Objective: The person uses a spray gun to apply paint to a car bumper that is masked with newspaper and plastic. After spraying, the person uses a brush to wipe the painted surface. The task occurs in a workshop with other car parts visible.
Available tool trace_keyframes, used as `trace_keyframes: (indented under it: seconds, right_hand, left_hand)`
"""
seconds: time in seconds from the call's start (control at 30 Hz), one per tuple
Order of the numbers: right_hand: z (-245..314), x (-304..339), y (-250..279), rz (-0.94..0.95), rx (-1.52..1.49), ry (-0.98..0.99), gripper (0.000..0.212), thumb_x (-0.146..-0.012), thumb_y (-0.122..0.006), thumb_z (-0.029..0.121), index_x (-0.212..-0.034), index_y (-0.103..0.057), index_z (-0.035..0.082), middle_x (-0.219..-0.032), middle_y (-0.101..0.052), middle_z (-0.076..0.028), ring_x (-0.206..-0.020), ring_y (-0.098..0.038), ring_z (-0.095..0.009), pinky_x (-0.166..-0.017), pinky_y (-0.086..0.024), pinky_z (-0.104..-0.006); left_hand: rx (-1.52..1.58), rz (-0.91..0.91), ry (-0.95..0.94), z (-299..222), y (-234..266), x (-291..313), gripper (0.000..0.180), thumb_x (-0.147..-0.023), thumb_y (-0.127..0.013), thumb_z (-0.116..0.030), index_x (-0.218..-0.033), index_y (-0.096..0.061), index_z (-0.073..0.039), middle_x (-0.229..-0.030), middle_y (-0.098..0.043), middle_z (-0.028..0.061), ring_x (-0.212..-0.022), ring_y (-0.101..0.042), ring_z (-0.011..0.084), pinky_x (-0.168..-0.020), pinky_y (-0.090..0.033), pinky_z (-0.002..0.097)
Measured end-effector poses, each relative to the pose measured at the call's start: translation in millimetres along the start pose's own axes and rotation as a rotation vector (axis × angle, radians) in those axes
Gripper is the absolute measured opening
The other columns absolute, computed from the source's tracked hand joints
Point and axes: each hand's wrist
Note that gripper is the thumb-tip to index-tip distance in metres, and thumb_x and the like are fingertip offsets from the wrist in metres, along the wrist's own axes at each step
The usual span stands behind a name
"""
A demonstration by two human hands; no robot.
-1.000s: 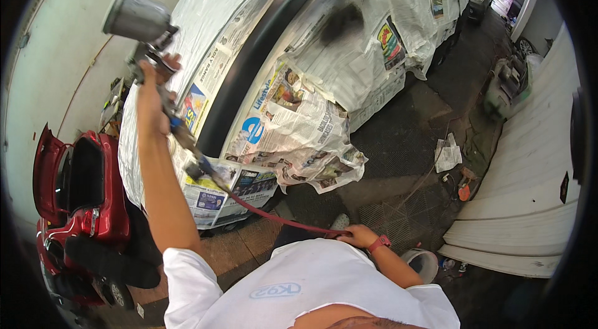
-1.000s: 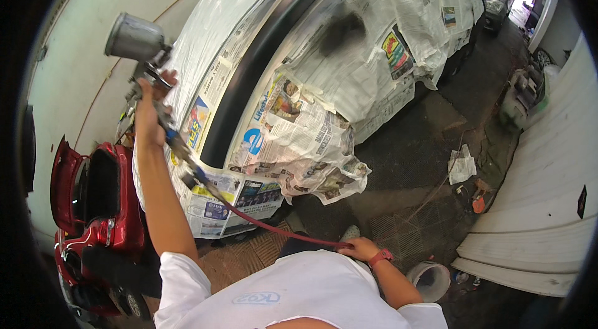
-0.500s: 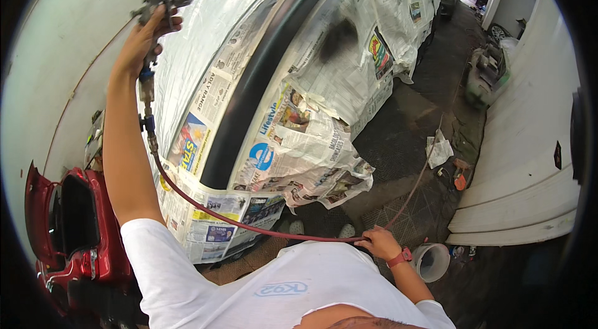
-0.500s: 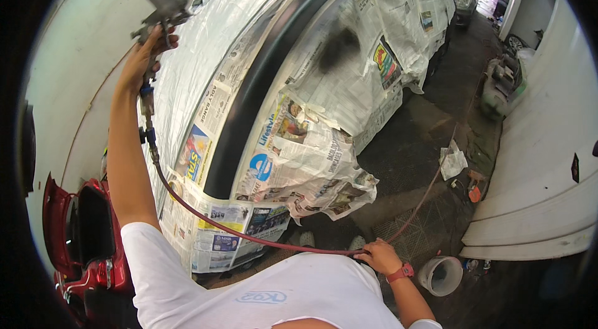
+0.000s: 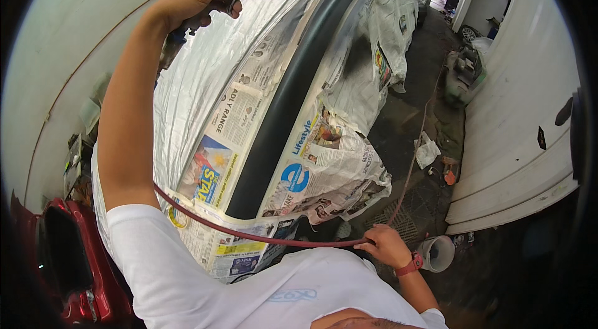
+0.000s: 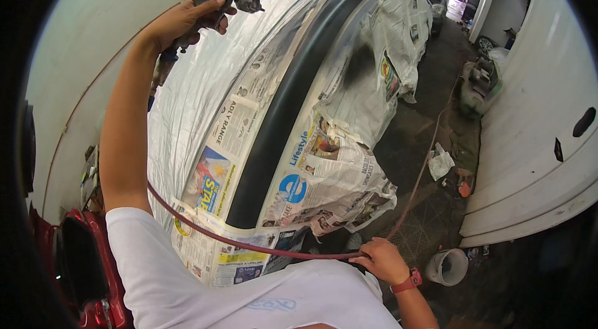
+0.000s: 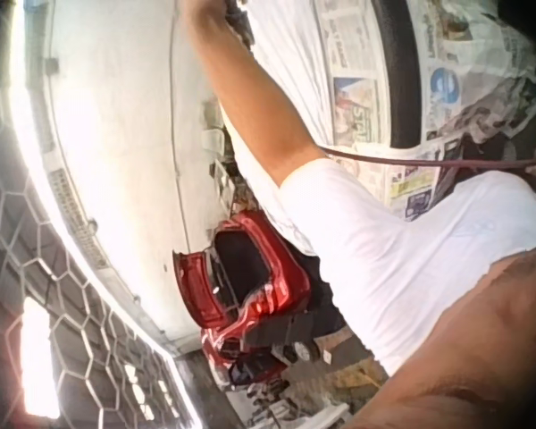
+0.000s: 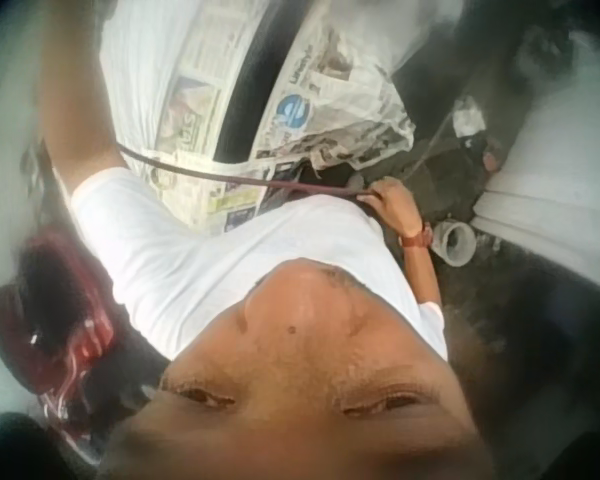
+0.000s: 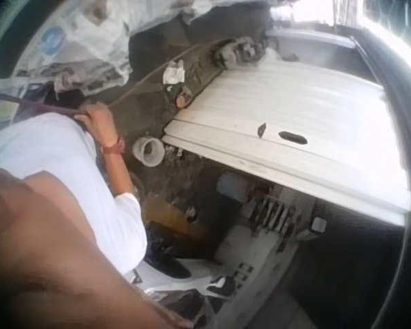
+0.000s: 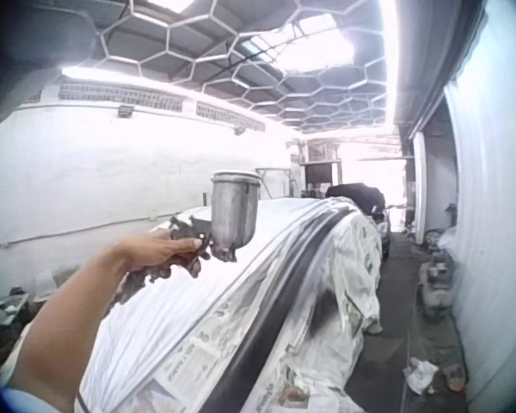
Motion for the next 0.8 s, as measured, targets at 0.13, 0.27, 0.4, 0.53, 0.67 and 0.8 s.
trace_keyframes:
  seconds: [0.13,0.27,0.4,0.53,0.67,0.8]
  right_hand:
    - [17.1,-16.8,-2.8,-0.032,0.022,0.032,0.035,-0.083,-0.08,0.035,-0.076,-0.067,0.004,-0.07,-0.061,-0.014,-0.077,-0.062,-0.037,-0.072,-0.049,-0.047]
    - [19.1,-28.2,6.1,-0.043,0.029,0.024,0.035,-0.084,-0.08,0.035,-0.077,-0.068,0.003,-0.073,-0.061,-0.014,-0.077,-0.062,-0.036,-0.071,-0.048,-0.0465]
    - [14.5,-32.6,15.1,-0.013,0.055,-0.023,0.036,-0.084,-0.08,0.036,-0.077,-0.068,0.003,-0.075,-0.062,-0.014,-0.078,-0.062,-0.036,-0.071,-0.048,-0.0468]
    - [5.6,-31.4,16.6,-0.013,0.025,-0.038,0.037,-0.084,-0.08,0.037,-0.077,-0.069,0.003,-0.075,-0.063,-0.014,-0.077,-0.062,-0.036,-0.07,-0.048,-0.0474]
    - [0.6,-39.2,21.9,0.007,0.031,-0.034,0.035,-0.083,-0.081,0.035,-0.077,-0.069,0.003,-0.073,-0.062,-0.015,-0.076,-0.062,-0.036,-0.069,-0.048,-0.0468]
    - [-1.3,-54.5,27.1,0.012,-0.001,0.029,0.034,-0.083,-0.081,0.034,-0.077,-0.069,0.003,-0.073,-0.062,-0.015,-0.075,-0.062,-0.036,-0.068,-0.048,-0.0464]
  left_hand:
    - [-0.014,0.042,-0.027,6.1,5.3,-8.9,0.055,-0.101,-0.058,-0.059,-0.117,-0.076,-0.01,-0.077,-0.071,-0.0032,-0.058,-0.048,0.0009,-0.049,-0.032,0.0196]
    - [-0.016,0.028,-0.036,25.2,4.1,-35.6,0.05,-0.101,-0.058,-0.057,-0.112,-0.075,-0.011,-0.078,-0.071,-0.0032,-0.065,-0.054,0.0007,-0.052,-0.035,0.0211]
    - [-0.034,-0.052,-0.07,23.6,-0.5,-50.8,0.05,-0.101,-0.057,-0.058,-0.114,-0.074,-0.012,-0.08,-0.07,-0.0036,-0.059,-0.05,0.0021,-0.048,-0.034,0.0215]
    - [0.005,-0.146,-0.122,38.2,-4.6,-70.0,0.053,-0.101,-0.056,-0.06,-0.115,-0.074,-0.012,-0.08,-0.069,-0.005,-0.051,-0.043,0.0028,-0.044,-0.032,0.0214]
    - [-0.005,-0.111,-0.079,36.3,-6.0,-68.9,0.055,-0.1,-0.057,-0.062,-0.117,-0.074,-0.012,-0.079,-0.069,-0.005,-0.05,-0.043,0.0031,-0.044,-0.033,0.0216]
    - [-0.056,-0.044,-0.013,31.6,-10.4,-48.7,0.057,-0.099,-0.057,-0.062,-0.116,-0.075,-0.011,-0.077,-0.068,-0.0035,-0.049,-0.042,0.0039,-0.045,-0.035,0.0216]
Point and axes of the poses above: each hand's wrist, its own x-axis away from the middle knuckle, its own y-axis out of the back of the hand, z = x × y
